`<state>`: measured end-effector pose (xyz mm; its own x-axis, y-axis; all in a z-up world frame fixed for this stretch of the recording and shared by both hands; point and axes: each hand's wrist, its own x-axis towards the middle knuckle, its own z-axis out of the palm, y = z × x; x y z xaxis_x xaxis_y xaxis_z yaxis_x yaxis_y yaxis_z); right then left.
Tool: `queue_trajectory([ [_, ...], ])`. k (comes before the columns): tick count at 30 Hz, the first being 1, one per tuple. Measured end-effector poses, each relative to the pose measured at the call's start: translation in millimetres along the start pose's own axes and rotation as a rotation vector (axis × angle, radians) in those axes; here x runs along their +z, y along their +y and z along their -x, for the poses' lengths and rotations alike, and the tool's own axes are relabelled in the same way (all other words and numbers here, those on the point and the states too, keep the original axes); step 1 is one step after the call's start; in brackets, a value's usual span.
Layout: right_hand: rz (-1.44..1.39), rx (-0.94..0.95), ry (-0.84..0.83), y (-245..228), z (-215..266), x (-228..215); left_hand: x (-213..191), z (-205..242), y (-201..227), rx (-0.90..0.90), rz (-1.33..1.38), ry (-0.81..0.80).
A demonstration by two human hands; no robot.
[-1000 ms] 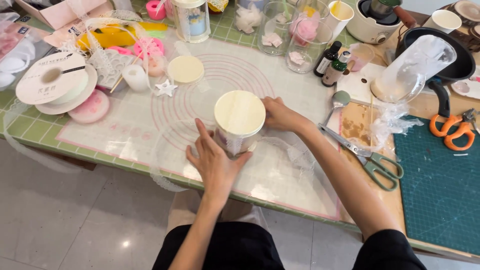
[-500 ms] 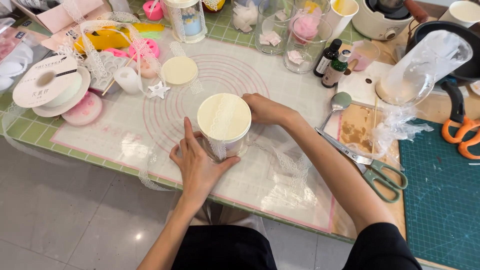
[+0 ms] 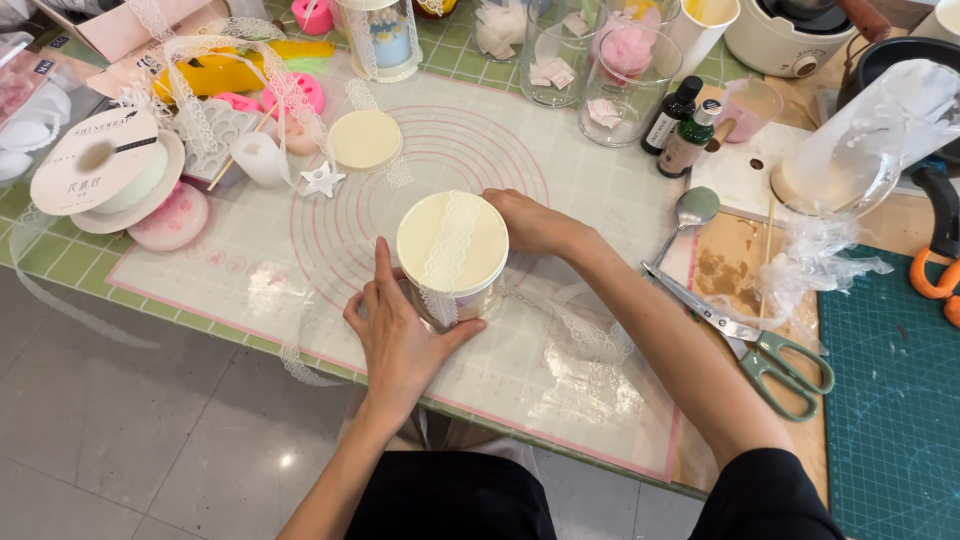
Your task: Decorating a transparent candle container with lace ribbon and a lid.
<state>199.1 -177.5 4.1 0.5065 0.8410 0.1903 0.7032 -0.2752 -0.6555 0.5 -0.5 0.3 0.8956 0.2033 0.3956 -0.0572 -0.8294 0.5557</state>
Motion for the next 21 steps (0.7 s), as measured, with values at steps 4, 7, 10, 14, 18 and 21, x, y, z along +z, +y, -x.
queue_trajectory([
  [4,0.080,0.125,-0.060,-4,2,0,0,2,0,-0.021,-0.002,-0.012],
  [7,0.088,0.214,-0.097,-10,4,-3,1,3,-1,-0.023,0.005,-0.014],
  [10,0.114,0.265,-0.122,-6,5,-1,0,3,-2,-0.016,0.013,-0.008],
  [14,0.080,0.275,-0.103,-3,11,1,0,3,-2,0.006,0.017,0.001],
  [18,0.038,0.244,-0.067,9,8,8,0,3,-1,0.001,0.019,-0.003],
  [21,0.122,0.183,-0.039,4,1,8,0,3,-1,0.016,0.005,0.011],
])
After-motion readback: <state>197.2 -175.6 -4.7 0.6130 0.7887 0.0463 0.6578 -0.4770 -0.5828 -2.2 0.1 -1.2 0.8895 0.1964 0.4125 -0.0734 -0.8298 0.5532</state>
